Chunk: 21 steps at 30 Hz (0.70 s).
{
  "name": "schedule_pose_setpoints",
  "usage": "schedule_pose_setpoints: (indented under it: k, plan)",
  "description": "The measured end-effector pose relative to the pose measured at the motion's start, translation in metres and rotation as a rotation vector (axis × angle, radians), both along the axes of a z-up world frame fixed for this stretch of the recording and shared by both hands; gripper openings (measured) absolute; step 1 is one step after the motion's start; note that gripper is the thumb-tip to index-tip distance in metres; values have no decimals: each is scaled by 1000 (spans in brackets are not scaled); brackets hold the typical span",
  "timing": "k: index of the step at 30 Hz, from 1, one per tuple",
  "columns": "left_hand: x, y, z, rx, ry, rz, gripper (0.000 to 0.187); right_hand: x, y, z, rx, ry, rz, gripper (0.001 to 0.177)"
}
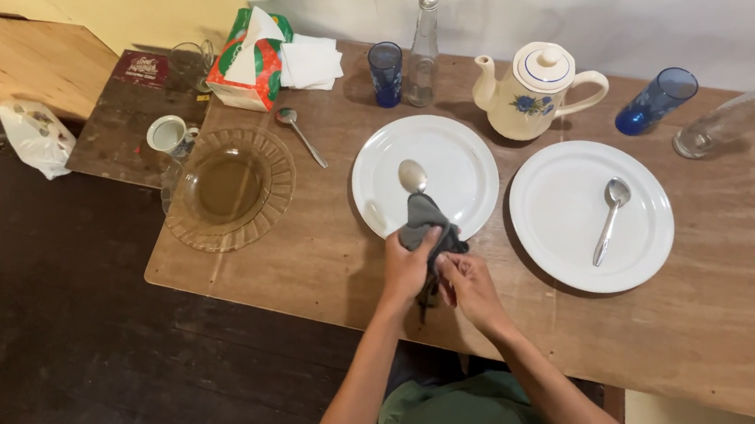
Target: The person wipes a ceramic teapot and several spoons with a cloth. They wipe the exterior of the teapot, then pick up and wipe individual spoons one by one before placing them onto a plate.
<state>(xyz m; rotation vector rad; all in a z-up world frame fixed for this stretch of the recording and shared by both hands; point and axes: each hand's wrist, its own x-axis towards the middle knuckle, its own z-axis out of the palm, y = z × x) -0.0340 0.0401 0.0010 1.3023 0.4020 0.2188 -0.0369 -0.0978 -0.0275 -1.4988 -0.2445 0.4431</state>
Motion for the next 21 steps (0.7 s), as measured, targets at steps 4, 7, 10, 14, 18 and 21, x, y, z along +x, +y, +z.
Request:
schedule_pose_setpoints:
  k: [4,7,10,14,18,21]
  plan:
    - [10,12,12,-166,-94,55,28,-17,-1,2,14,67,51,39]
    - [7,5,11,-178,85,29,33,-10,-3,2,-6,33,48,41]
    - [0,-8,3,-36,4,4,31,5,-4,2,25,2,-4,40]
    - [6,3,7,-13,73,45,31,-4,-3,10,22,16,31,41]
    - [14,11,11,-128,-24,72,33,-9,1,16,2,17,64,41]
    - [3,3,5,-54,154,-6,34,4,2,16,7,10,37,39]
